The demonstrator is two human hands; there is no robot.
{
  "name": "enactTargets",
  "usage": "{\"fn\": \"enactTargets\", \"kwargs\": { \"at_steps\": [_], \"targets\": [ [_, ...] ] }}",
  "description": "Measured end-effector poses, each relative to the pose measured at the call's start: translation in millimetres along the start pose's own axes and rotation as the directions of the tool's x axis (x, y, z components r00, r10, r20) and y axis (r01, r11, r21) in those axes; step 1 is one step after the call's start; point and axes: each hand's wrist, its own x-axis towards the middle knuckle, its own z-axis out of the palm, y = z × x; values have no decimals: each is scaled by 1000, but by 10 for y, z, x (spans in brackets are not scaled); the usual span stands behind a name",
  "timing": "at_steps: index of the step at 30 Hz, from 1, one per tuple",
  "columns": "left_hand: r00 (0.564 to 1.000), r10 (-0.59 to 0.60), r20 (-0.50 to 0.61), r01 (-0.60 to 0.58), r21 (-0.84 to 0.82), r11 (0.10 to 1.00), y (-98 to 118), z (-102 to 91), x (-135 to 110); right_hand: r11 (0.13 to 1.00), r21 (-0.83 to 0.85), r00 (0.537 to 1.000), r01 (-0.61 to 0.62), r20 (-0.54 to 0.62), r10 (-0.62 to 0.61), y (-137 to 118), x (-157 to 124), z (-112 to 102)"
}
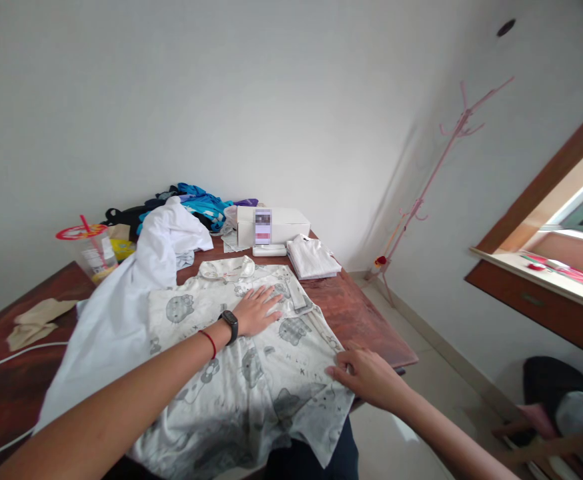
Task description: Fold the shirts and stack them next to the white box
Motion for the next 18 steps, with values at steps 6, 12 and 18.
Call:
{"fn": "enactTargets", "kwargs": {
  "at_steps": [6, 12, 18],
  "targets": [
    [1000, 3, 24, -3, 4, 1000, 5, -19, 18, 1000, -17, 999, 1, -34, -2, 74, -193, 47],
    [999, 1, 45, -3, 26, 1000, 21, -40, 44, 987, 144, 996, 78, 30, -83, 211, -201, -40],
    [997, -3, 73, 0, 40, 999, 17, -31, 62, 985, 171, 1000, 22, -16, -20, 300, -156, -27]
  ]
}}
